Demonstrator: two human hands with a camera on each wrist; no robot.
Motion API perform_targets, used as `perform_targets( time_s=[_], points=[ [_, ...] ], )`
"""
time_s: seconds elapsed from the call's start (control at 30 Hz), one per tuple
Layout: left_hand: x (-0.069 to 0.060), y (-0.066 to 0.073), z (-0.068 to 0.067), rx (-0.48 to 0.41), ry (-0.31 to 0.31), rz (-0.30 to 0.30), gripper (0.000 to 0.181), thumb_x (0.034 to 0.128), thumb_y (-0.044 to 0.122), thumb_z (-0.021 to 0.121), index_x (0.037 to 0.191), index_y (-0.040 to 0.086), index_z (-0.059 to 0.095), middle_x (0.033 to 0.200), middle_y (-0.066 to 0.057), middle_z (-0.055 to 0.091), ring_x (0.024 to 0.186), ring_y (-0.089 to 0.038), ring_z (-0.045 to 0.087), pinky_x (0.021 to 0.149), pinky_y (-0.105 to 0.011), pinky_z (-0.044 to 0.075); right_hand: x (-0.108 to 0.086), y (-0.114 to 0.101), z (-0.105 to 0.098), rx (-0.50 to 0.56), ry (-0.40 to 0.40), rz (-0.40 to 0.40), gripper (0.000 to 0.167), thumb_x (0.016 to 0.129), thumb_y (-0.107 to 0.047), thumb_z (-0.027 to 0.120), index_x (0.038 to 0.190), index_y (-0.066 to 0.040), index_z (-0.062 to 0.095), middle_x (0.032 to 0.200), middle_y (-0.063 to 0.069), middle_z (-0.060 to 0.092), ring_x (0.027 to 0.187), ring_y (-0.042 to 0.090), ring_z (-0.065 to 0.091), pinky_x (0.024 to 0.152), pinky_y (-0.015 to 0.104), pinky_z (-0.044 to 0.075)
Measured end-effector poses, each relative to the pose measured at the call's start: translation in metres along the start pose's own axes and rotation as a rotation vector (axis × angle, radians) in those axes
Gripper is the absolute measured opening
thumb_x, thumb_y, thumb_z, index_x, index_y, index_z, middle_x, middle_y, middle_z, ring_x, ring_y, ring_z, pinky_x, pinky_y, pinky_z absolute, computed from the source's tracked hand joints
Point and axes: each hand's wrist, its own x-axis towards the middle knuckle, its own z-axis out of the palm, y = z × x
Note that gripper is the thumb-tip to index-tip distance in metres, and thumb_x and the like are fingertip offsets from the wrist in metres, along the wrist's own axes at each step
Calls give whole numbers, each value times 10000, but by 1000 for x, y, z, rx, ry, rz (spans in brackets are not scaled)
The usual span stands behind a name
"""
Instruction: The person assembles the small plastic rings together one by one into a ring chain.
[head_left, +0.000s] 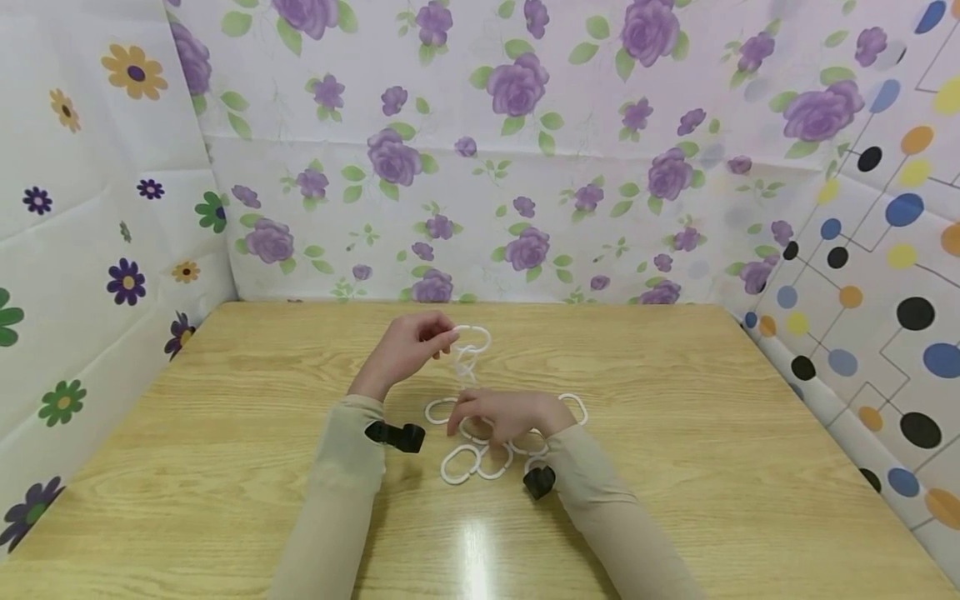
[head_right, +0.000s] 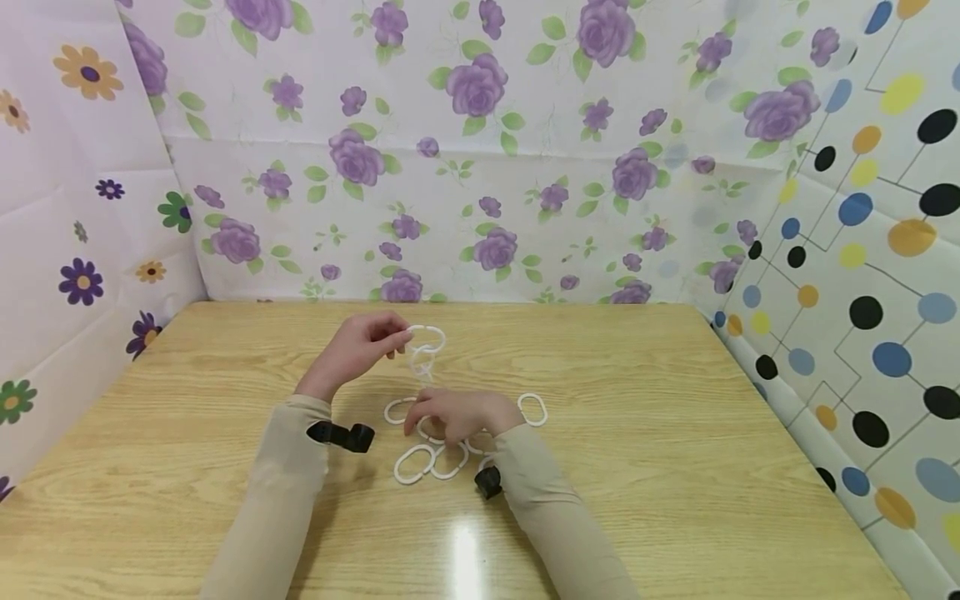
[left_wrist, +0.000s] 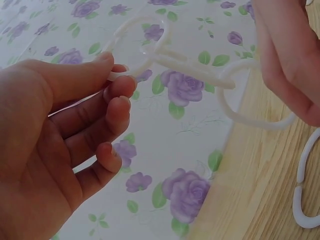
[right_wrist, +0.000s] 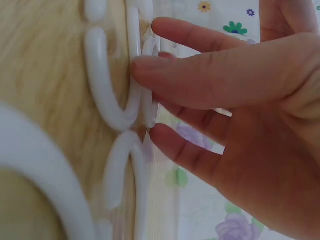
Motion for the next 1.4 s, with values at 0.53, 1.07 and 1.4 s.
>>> perform_targets(
  time_s=[0.53, 1.07, 1.4],
  points=[
    [1, -1, 2, -8, -25, 17, 168, 985, 238, 577, 941, 108, 674, 806, -165, 653, 732, -341, 620, 662, -317, 502, -7, 13, 0, 96, 33, 126, 576, 768, -102, 812, 1260, -210, 532, 1221, 66, 477, 1107, 182, 483, 977, 355, 422],
    [1, -1, 5, -8, -33, 14, 204, 980, 248, 586, 961, 69, 683, 809, -169, 661, 746, -366, 618, 647, -323, 485, -16, 22, -4, 167, 69, 97, 186, 788, 65, 692, 930, -23, 611, 806, 21, 543, 721, 74, 459, 668, 188, 391],
    [2, -2, 7, 9, -33, 13, 142, 975, 235, 595, 934, 131, 682, 747, -33, 646, 680, -233, 596, 625, -312, 480, -21, 26, -8, 124, 49, 116, 80, 831, -22, 686, 836, -48, 610, 720, -63, 495, 651, 31, 439, 626, 156, 364]
  ],
)
